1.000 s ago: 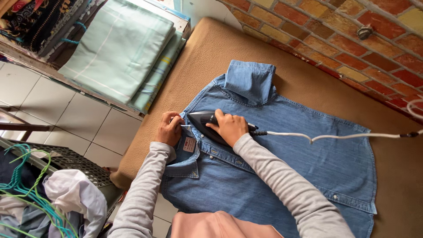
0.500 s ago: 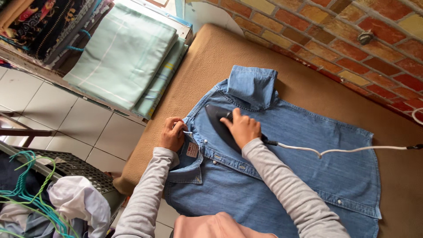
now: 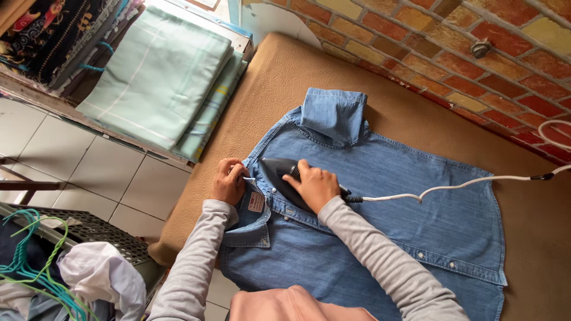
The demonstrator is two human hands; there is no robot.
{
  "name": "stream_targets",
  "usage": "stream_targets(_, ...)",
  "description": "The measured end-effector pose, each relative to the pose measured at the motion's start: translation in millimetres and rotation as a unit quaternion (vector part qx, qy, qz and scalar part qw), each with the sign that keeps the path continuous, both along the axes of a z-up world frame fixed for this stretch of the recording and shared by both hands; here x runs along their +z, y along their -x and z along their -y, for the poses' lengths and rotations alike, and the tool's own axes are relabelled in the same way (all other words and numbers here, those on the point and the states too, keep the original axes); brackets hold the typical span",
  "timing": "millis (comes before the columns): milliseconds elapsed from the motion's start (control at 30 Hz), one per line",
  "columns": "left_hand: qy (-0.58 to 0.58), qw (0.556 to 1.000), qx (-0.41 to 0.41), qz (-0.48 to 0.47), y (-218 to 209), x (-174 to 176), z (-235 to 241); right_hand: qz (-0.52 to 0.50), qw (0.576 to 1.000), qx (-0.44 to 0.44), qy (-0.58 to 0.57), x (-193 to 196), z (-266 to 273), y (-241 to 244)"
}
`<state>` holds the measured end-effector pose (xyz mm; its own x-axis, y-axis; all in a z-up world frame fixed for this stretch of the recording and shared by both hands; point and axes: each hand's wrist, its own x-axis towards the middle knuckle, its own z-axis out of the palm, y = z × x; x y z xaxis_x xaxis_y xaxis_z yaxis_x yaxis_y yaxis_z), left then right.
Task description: The person irons a blue denim shirt laid out on an ironing board. They smooth the fabric with one hand while moving the iron across the body, collar, and sleeves. The shirt remains on the board throughout the clip.
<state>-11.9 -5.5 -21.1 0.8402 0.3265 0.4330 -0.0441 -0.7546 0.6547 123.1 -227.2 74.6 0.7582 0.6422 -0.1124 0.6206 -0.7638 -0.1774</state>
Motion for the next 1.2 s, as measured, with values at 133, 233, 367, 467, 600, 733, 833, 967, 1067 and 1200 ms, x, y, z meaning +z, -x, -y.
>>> stream_targets(133,0.0,1.0,0.004,-0.012,-1.5,1.3,-0.7,0.007,1.0,0.011,-0.023,0.3,0.7,1.4)
stream_targets(233,0.007,1.0,0.003,-0.009,-1.7,1.6,-1.3,0.033,0.998,-0.044,-0.002,-2.6,1.8,-12.8)
stream_targets(367,0.009,1.0,-0.003,-0.003,-1.3,-0.3,-1.1,0.087,0.988,-0.128,0.027,-9.9,-3.2,-39.6)
stream_targets(467,0.019,1.0,0.001,-0.004,-2.0,-2.9,-1.9,0.077,0.984,-0.161,0.029,-17.2,-17.7,-51.1)
stream_targets(600,0.053,0.998,0.007,-0.027,-0.6,-6.4,0.3,0.069,0.985,-0.158,0.003,-22.4,-18.4,-52.6)
stream_targets(733,0.038,0.999,-0.001,-0.009,0.1,-6.6,-1.7,0.073,0.986,-0.146,0.025,-14.9,24.9,-61.4)
stream_targets(833,0.033,0.999,0.005,-0.013,0.4,-7.9,-0.4,0.069,0.987,-0.133,0.055,-5.7,85.1,-76.1)
stream_targets(967,0.001,1.0,0.003,0.01,-3.5,-2.7,-1.5,0.071,0.99,-0.116,0.037,11.8,156.6,-94.9)
stream_targets(1067,0.002,1.0,0.0,0.003,-0.5,-0.2,-2.4,0.101,0.989,-0.085,0.061,14.1,174.5,-101.2)
stream_targets(1200,0.016,1.0,0.003,-0.003,-1.3,-0.8,-1.2,0.087,0.995,-0.033,0.047,10.5,147.1,-99.7)
